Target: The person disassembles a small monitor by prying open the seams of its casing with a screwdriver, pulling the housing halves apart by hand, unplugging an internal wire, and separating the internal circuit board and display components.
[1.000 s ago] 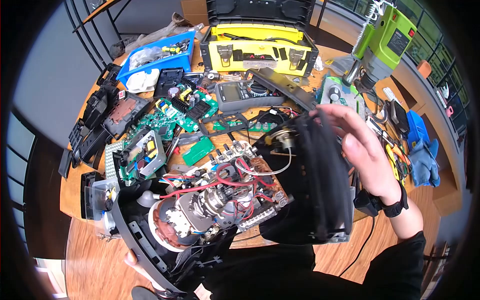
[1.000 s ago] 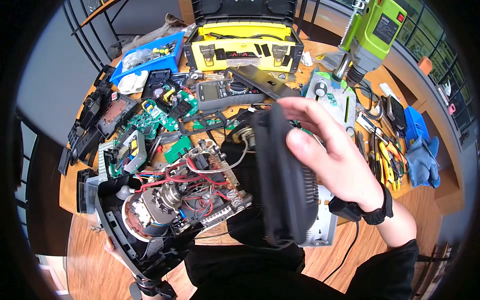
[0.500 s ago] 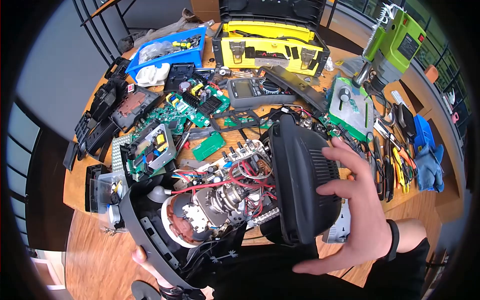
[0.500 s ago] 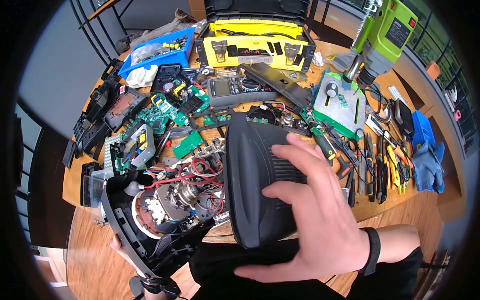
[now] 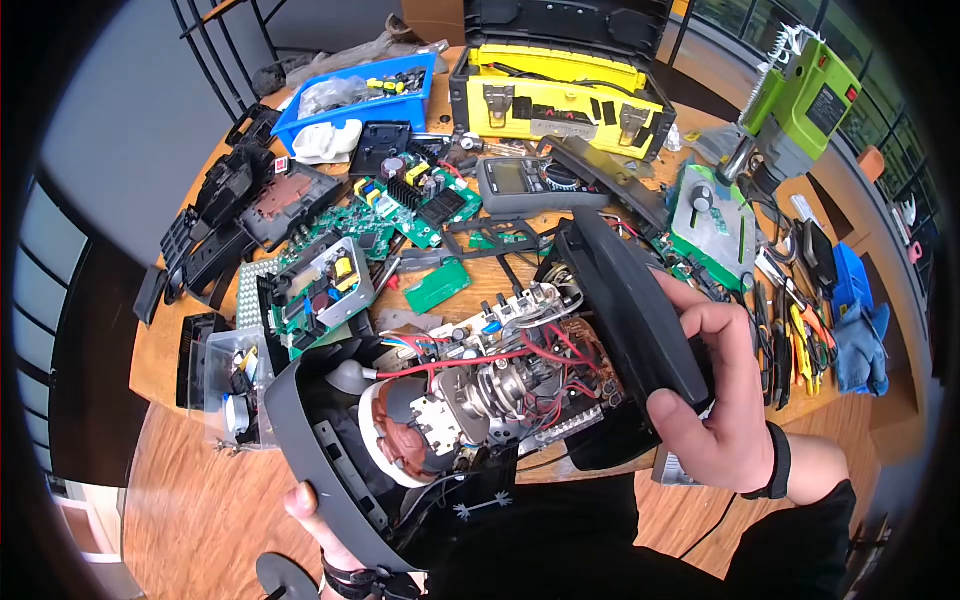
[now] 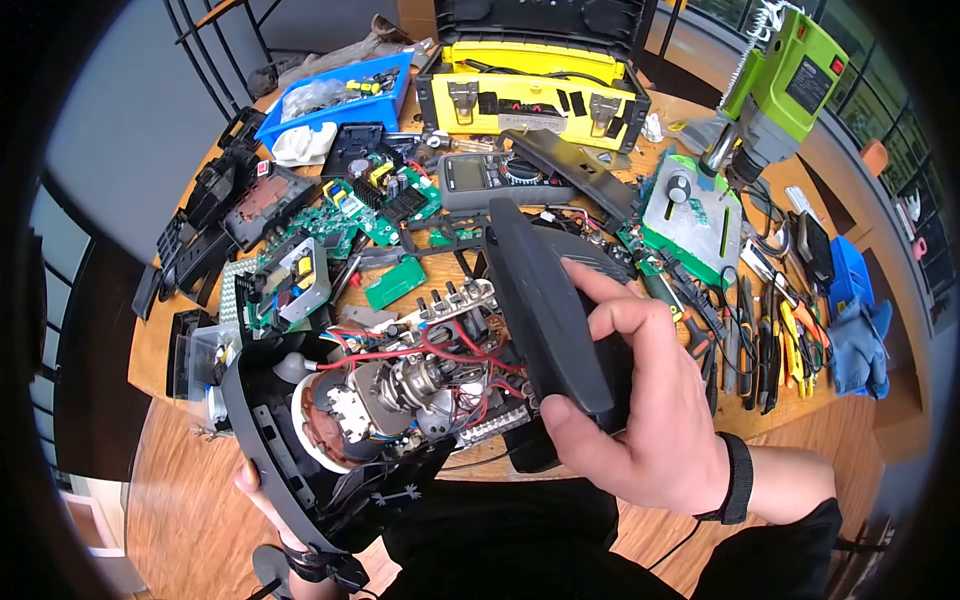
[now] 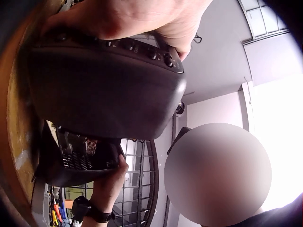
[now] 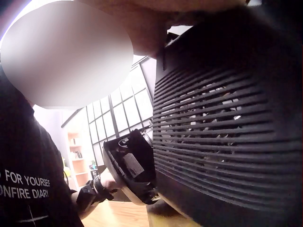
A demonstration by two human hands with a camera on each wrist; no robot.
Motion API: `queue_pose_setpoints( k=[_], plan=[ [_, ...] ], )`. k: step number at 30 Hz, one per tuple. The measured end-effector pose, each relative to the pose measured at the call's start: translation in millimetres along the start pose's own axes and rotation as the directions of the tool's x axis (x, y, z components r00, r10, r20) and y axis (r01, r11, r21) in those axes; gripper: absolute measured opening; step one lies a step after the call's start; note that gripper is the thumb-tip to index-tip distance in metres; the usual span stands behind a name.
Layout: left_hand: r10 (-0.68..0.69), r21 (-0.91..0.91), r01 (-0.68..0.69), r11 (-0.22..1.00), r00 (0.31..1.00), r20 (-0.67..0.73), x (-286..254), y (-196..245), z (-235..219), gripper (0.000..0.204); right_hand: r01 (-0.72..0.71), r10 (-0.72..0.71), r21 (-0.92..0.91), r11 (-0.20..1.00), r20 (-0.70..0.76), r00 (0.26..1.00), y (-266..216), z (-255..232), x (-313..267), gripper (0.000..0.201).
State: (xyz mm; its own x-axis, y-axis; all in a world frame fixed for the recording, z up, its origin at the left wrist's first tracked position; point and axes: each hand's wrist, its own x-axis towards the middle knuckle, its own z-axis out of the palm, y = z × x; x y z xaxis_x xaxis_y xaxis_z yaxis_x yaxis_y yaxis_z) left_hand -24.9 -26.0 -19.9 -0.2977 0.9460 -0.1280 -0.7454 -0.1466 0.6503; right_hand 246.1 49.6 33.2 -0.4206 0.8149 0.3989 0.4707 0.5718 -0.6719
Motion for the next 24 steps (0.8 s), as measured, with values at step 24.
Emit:
queue_pose_setpoints(
  k=[24],
  plan=[
    [-0.042, -0.119, 0.034, 0.992, 0.996, -0.073, -12.9, -13.5, -11.8, 0.101, 0.078, -0.074, 0.087, 0.993, -0.047, 0.996, 9.4, 1.5, -4.5, 0.047]
  ],
)
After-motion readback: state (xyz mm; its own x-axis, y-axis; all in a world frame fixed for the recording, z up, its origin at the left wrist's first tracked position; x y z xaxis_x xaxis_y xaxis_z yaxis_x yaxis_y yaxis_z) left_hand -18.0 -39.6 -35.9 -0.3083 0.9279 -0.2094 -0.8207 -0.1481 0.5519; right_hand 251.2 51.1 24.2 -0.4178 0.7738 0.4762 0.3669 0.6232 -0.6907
